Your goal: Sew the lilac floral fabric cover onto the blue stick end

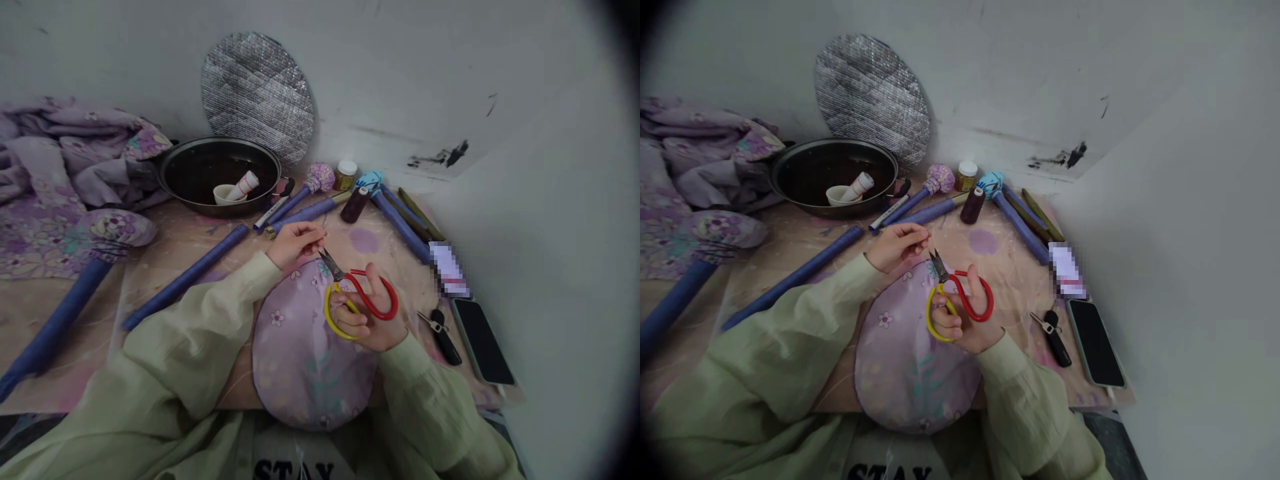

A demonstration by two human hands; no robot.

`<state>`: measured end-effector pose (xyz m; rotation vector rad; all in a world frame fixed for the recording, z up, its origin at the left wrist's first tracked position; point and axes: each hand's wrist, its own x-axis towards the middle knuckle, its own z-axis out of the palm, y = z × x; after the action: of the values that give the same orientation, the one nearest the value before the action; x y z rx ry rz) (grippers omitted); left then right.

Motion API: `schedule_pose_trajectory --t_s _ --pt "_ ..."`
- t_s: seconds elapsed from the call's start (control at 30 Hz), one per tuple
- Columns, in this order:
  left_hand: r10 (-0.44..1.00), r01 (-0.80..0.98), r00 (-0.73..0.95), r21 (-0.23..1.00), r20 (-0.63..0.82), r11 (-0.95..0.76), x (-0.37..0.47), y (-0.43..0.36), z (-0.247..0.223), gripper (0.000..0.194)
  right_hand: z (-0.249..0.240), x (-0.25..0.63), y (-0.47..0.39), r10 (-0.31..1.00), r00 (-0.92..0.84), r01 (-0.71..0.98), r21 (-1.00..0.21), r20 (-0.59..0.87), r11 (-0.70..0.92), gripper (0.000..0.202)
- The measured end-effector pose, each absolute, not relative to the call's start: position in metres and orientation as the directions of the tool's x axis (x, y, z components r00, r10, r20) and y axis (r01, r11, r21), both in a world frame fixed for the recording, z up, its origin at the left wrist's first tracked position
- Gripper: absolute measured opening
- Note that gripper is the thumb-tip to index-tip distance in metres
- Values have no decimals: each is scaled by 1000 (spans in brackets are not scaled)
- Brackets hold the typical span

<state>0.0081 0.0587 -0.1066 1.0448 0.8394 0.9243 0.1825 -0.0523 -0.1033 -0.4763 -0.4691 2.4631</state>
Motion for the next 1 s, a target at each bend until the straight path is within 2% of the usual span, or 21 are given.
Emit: schedule_pose_trajectory --t_s 0.37,1.0 --pt "914 -208 386 954 -121 215 8 59 -107 17 -105 182 -52 587 -780 -473 -409 -216 -780 81" --pt "914 -196 389 958 -118 207 7 59 -107 17 -106 183 -46 590 -769 -449 -450 -245 -772 79"
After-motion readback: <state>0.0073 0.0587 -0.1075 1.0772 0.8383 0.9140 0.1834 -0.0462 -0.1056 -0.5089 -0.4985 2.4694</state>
